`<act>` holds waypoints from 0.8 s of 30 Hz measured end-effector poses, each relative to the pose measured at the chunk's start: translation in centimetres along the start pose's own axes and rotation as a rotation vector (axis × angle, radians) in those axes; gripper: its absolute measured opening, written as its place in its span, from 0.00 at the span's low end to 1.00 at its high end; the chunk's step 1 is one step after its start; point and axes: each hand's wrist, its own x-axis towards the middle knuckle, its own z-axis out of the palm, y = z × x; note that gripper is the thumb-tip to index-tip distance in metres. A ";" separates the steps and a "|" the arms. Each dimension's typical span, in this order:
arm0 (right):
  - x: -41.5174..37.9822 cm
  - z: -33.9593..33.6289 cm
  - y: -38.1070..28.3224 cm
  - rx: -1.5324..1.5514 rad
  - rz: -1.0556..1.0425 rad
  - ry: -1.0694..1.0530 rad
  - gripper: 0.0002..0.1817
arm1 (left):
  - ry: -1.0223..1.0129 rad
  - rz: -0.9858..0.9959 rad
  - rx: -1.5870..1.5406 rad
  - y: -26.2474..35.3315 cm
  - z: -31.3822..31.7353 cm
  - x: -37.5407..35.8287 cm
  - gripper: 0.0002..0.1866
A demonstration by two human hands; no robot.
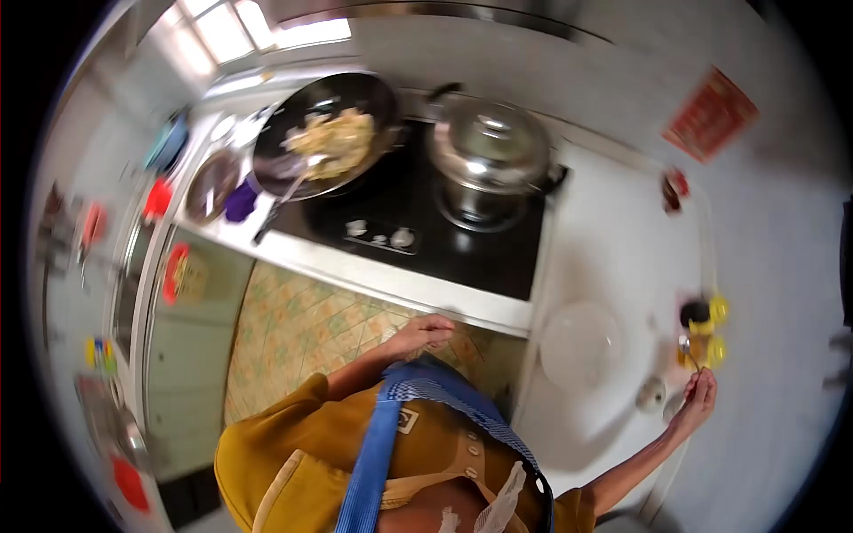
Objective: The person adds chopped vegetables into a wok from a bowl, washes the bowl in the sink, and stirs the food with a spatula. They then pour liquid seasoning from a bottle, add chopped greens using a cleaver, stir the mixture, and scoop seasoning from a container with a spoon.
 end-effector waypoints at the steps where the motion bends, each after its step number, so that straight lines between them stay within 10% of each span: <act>1: -0.8 3.9 -1.5 0.053 -0.015 -0.097 0.09 | 0.024 0.023 -0.013 0.1 -1.3 -0.7 0.12; 16: -17.7 62.7 -13.0 0.299 -0.198 -0.853 0.08 | 0.719 0.180 -0.375 -1.0 -22.6 -16.1 0.10; 24: -16.4 58.1 -10.6 0.292 -0.131 -0.723 0.09 | 0.625 0.137 -0.341 -1.1 -25.8 -14.0 0.11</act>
